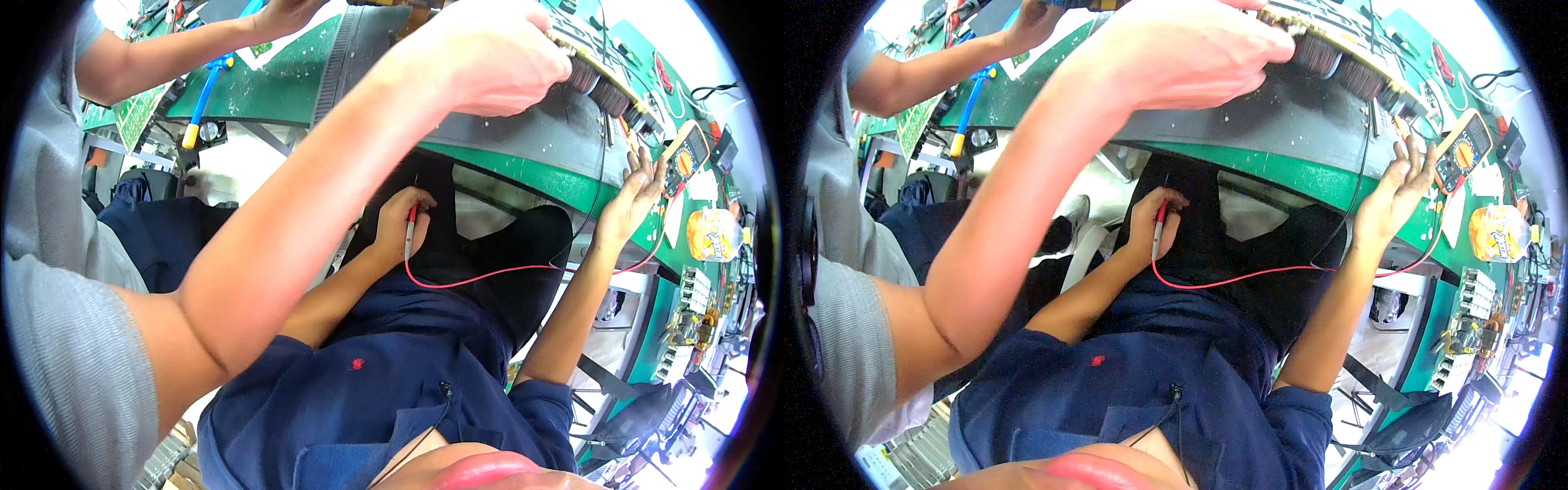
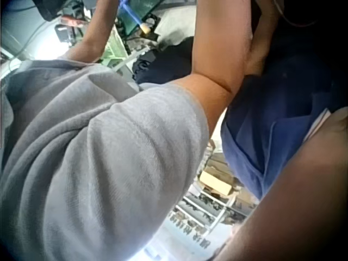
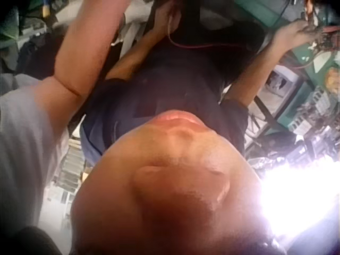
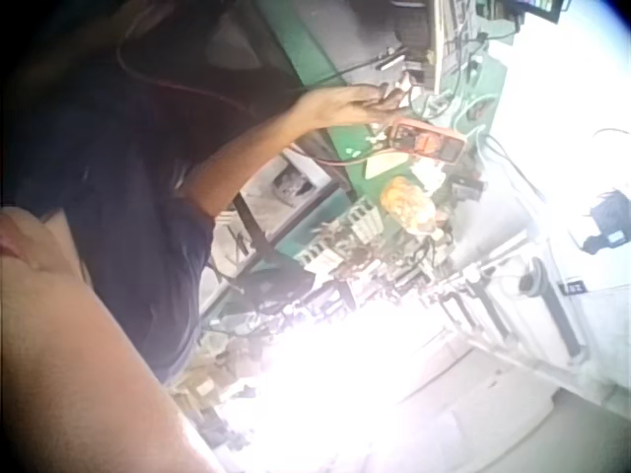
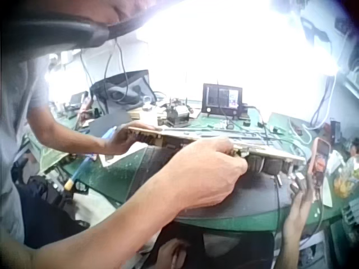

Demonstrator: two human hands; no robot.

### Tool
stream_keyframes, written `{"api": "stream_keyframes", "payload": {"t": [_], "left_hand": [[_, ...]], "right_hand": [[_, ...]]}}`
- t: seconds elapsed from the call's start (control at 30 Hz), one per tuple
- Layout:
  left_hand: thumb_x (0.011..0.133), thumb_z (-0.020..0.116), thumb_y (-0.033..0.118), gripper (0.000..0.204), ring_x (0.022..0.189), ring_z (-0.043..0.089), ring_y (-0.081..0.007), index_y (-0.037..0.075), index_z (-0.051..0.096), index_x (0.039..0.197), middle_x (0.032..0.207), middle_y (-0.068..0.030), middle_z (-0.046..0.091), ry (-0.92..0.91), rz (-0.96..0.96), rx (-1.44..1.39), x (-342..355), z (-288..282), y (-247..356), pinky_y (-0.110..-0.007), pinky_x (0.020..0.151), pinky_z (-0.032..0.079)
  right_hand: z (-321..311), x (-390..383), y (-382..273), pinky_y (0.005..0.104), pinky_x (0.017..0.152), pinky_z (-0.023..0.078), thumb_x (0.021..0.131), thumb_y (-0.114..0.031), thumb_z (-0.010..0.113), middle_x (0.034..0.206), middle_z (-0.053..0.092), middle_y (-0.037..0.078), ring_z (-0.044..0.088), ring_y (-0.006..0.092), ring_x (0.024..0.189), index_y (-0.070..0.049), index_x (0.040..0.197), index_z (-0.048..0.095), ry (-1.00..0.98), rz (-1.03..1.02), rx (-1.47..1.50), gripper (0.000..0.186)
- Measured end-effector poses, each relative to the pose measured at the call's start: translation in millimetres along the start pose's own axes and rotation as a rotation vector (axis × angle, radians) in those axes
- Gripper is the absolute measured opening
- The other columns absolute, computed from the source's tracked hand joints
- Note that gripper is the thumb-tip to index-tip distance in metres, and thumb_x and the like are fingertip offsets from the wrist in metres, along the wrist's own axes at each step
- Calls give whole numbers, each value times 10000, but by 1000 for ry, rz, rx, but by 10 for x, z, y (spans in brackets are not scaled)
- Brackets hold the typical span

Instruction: The person uses a probe to touch various points on a circuit board while monitoring a multimeter. They move the probe between different soldered connections on the green board before another person assists in lifting the component.

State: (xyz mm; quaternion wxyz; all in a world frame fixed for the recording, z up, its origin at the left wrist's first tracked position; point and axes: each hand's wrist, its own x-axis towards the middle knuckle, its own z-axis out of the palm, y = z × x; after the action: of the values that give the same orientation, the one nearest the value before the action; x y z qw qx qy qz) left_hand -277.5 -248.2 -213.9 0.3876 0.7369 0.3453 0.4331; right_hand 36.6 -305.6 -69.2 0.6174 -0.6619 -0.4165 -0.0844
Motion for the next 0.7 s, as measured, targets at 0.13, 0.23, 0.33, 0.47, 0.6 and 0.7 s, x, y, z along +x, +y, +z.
{"api": "stream_keyframes", "payload": {"t": [0.13,0.23,0.33,0.47,0.6,0.7], "left_hand": [[812,576,-102,211,790,687,-231,-3,653,982,889,-126,693,-57,-71,100,-44,-90,22,-326,745,546],[831,582,-93,189,792,687,-225,-4,652,982,885,-126,692,-66,-90,120,-18,-132,44,-325,747,544],[850,588,-84,166,795,687,-218,-5,652,982,881,-126,691,-57,-93,70,8,-108,81,-323,749,542],[875,595,-71,137,798,687,-210,-6,651,982,876,-126,689,-63,-70,52,-11,-15,72,-320,751,539],[901,603,-59,107,802,688,-201,-7,650,982,871,-126,687,27,1,114,-124,-53,-47,-318,754,536],[919,609,-49,85,804,688,-195,-8,650,982,868,-126,685,33,93,117,-70,79,-97,-316,755,533]], "right_hand": [[19,-20,2,443,1144,392,1118,-219,431,1451,538,243,553,319,1314,30,1555,307,-55,4,34,519],[25,-5,-5,442,1141,397,1121,-219,428,1442,549,239,547,318,1323,40,1536,349,-97,-15,30,495],[2,-18,-25,434,1140,397,1123,-225,433,1411,570,254,546,313,1327,46,1513,381,-68,15,32,477],[-122,-39,50,410,1114,411,1126,-241,426,1394,593,241,563,304,1303,41,1510,368,20,115,79,480],[-38,16,-61,406,1111,423,1116,-238,466,1387,600,233,572,300,1298,51,1491,396,11,162,190,478],[-139,-9,-27,387,1127,416,1105,-218,502,1376,604,233,572,283,1300,68,1461,434,42,153,180,462]]}}
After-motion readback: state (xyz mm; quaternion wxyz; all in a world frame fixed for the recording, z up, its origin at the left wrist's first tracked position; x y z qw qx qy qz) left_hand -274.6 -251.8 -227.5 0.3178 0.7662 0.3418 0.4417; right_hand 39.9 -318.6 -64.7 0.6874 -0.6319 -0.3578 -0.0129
